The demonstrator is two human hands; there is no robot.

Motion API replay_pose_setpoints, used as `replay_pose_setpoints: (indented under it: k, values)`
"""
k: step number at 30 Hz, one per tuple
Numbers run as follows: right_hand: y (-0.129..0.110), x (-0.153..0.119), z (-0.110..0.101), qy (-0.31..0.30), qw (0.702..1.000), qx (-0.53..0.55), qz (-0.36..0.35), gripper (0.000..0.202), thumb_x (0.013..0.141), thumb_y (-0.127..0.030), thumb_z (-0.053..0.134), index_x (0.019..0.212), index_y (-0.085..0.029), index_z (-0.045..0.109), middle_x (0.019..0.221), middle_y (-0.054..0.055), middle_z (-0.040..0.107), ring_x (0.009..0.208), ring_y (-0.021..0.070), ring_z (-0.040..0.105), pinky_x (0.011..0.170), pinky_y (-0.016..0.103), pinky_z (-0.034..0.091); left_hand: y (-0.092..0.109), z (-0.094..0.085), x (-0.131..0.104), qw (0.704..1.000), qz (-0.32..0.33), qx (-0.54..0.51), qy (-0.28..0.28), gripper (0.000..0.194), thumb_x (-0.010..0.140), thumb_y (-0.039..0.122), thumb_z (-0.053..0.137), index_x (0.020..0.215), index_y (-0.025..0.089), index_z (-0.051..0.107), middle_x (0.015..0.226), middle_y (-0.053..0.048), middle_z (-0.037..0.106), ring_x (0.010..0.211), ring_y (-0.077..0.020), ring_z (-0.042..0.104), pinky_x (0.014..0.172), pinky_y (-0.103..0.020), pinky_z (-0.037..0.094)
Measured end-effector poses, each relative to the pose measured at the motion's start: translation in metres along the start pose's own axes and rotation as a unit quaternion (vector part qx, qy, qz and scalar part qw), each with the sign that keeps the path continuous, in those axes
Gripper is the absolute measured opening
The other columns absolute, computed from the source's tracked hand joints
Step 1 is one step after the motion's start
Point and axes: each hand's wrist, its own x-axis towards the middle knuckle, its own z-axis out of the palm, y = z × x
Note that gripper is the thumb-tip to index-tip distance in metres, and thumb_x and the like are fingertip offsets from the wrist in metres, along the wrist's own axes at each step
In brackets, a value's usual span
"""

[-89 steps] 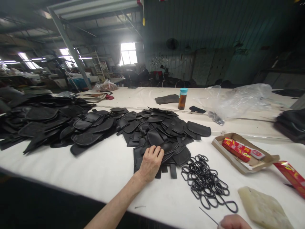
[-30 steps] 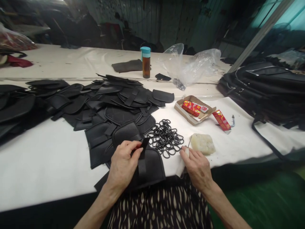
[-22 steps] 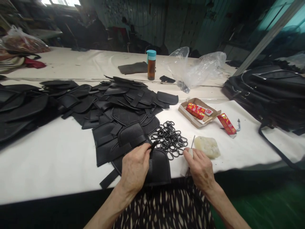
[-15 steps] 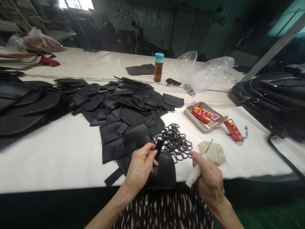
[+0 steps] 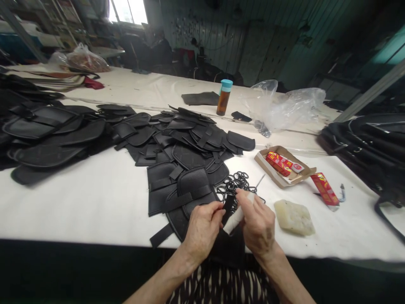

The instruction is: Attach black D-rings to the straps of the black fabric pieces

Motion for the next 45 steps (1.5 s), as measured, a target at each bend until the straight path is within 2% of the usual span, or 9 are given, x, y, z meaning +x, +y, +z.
replay_pose_setpoints:
  k: [3, 11, 19, 22, 25, 31, 36, 43, 45]
  values:
    - [0.003, 0.002, 0.000, -0.002, 1.000, -0.014, 0.000, 0.028, 0.086, -0.001, 0.042, 0.111, -0.010, 0.051, 0.098, 0.021, 0.065, 0.088, 0.0280, 0.062, 0.067, 0.038, 0.053, -0.003, 0.000, 0.000, 1.000, -0.005, -0.005, -0.002, 0.023, 0.083, 0.027, 0.047, 0.077, 0.017, 0.067, 0.052, 0.000, 0.059, 0.050, -0.0145, 0.056, 0.056, -0.024, 0.040]
    - [-0.010, 0.011, 0.000, -0.036, 0.996, -0.027, -0.077, 0.018, 0.089, -0.004, 0.040, 0.099, -0.009, 0.055, 0.090, 0.021, 0.068, 0.083, 0.0273, 0.064, 0.066, 0.037, 0.055, -0.003, 0.000, 0.002, 1.000, 0.016, 0.004, 0.011, 0.025, 0.081, 0.026, 0.047, 0.072, 0.018, 0.069, 0.059, -0.001, 0.064, 0.058, -0.0155, 0.056, 0.056, -0.023, 0.039]
    - [-0.004, 0.013, -0.003, -0.055, 0.990, -0.037, -0.127, 0.016, 0.088, -0.004, 0.043, 0.094, -0.007, 0.057, 0.084, 0.021, 0.068, 0.080, 0.0284, 0.064, 0.066, 0.039, 0.055, -0.003, 0.001, 0.005, 0.999, 0.000, 0.035, -0.006, 0.026, 0.082, 0.020, 0.044, 0.062, 0.018, 0.061, 0.052, 0.001, 0.056, 0.050, -0.0121, 0.049, 0.051, -0.022, 0.034]
    - [-0.003, 0.010, -0.003, -0.060, 0.990, -0.033, -0.126, 0.016, 0.088, -0.003, 0.044, 0.095, -0.008, 0.057, 0.084, 0.021, 0.068, 0.081, 0.0280, 0.064, 0.067, 0.039, 0.055, -0.002, 0.002, 0.004, 1.000, 0.003, 0.027, -0.005, 0.027, 0.083, 0.019, 0.044, 0.065, 0.018, 0.063, 0.054, 0.001, 0.057, 0.052, -0.0120, 0.049, 0.051, -0.021, 0.034]
    - [-0.003, 0.006, -0.002, -0.060, 0.991, -0.026, -0.113, 0.018, 0.089, -0.005, 0.041, 0.098, -0.009, 0.056, 0.089, 0.021, 0.067, 0.084, 0.0271, 0.063, 0.068, 0.038, 0.055, -0.003, 0.003, 0.000, 1.000, 0.003, 0.007, -0.005, 0.027, 0.085, 0.022, 0.042, 0.078, 0.018, 0.068, 0.058, 0.000, 0.060, 0.055, -0.0129, 0.052, 0.054, -0.021, 0.037]
    - [0.002, -0.004, -0.001, -0.055, 0.997, 0.044, -0.044, 0.023, 0.089, -0.005, 0.040, 0.105, -0.014, 0.055, 0.101, 0.019, 0.064, 0.089, 0.0248, 0.061, 0.071, 0.038, 0.053, -0.008, 0.005, -0.003, 1.000, 0.005, -0.025, 0.012, 0.026, 0.087, 0.027, 0.043, 0.087, 0.019, 0.068, 0.054, 0.001, 0.059, 0.051, -0.0135, 0.054, 0.055, -0.023, 0.040]
    - [0.007, -0.006, 0.000, -0.043, 0.995, 0.092, 0.019, 0.029, 0.086, -0.003, 0.048, 0.110, -0.018, 0.054, 0.092, 0.010, 0.066, 0.079, 0.0211, 0.062, 0.067, 0.034, 0.052, -0.010, 0.007, -0.005, 0.999, 0.016, -0.027, 0.024, 0.025, 0.087, 0.026, 0.045, 0.088, 0.019, 0.069, 0.054, 0.001, 0.059, 0.051, -0.0132, 0.055, 0.055, -0.023, 0.040]
    - [-0.004, 0.003, -0.003, -0.070, 0.992, 0.066, -0.087, 0.020, 0.090, -0.006, 0.040, 0.102, -0.012, 0.055, 0.086, 0.016, 0.064, 0.079, 0.0241, 0.060, 0.065, 0.036, 0.052, -0.008, 0.005, -0.007, 0.999, 0.016, -0.035, 0.020, 0.026, 0.088, 0.025, 0.042, 0.078, 0.018, 0.065, 0.055, 0.001, 0.055, 0.052, -0.0120, 0.051, 0.055, -0.022, 0.038]
    - [-0.008, 0.005, -0.003, -0.073, 0.991, 0.077, -0.086, 0.019, 0.091, -0.006, 0.039, 0.099, -0.012, 0.055, 0.083, 0.014, 0.064, 0.079, 0.0238, 0.060, 0.065, 0.036, 0.052, -0.009, 0.005, -0.007, 0.998, 0.015, -0.049, 0.027, 0.026, 0.088, 0.024, 0.041, 0.075, 0.018, 0.063, 0.055, 0.002, 0.054, 0.053, -0.0118, 0.050, 0.056, -0.022, 0.038]
